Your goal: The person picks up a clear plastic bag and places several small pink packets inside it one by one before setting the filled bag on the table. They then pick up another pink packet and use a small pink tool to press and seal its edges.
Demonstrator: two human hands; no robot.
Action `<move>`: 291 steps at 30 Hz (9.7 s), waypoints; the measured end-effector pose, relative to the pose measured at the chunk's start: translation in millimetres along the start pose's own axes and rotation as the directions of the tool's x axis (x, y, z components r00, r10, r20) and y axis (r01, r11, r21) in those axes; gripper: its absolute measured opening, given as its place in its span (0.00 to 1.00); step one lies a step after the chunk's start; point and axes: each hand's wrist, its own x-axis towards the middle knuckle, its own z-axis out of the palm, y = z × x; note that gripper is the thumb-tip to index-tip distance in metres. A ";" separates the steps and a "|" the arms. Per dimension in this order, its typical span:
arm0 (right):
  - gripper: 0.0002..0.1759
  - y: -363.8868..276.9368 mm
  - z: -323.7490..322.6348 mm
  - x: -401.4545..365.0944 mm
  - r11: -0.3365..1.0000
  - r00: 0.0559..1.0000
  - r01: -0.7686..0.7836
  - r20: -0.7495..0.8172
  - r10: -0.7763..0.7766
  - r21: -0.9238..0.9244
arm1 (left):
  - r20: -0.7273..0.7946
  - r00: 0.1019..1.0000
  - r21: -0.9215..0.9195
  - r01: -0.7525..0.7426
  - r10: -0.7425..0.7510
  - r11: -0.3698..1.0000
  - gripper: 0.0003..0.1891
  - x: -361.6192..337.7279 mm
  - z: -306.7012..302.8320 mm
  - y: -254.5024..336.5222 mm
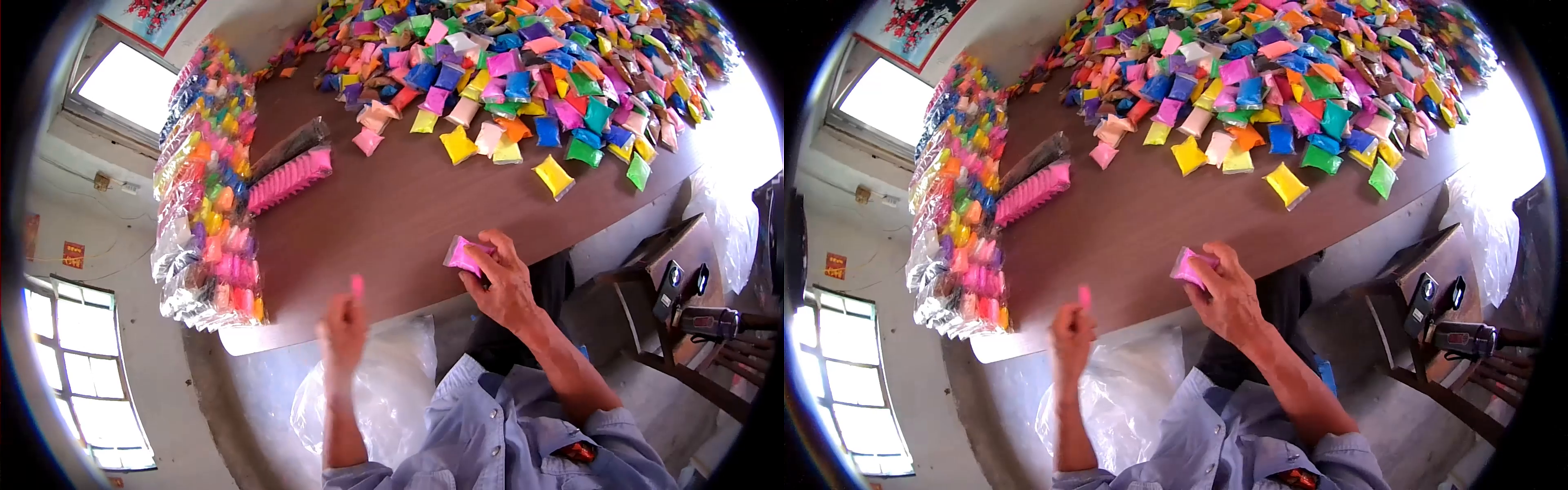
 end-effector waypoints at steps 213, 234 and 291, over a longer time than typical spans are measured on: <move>0.09 7.9 -23.1 -13.4 0.955 0.940 -0.296 -0.181 0.291 0.000 | 0.017 0.965 0.081 -0.260 0.260 0.962 0.08 19.2 145.6 85.4; 0.10 10.6 -19.7 -17.5 0.955 0.933 -0.297 -0.204 0.295 0.021 | -0.026 0.953 0.035 -0.301 0.302 0.953 0.06 0.3 130.2 88.3; 0.10 13.6 -17.5 -20.4 0.948 0.931 -0.310 -0.181 0.317 0.066 | -0.072 0.976 0.053 -0.202 0.206 0.978 0.05 6.8 125.9 75.3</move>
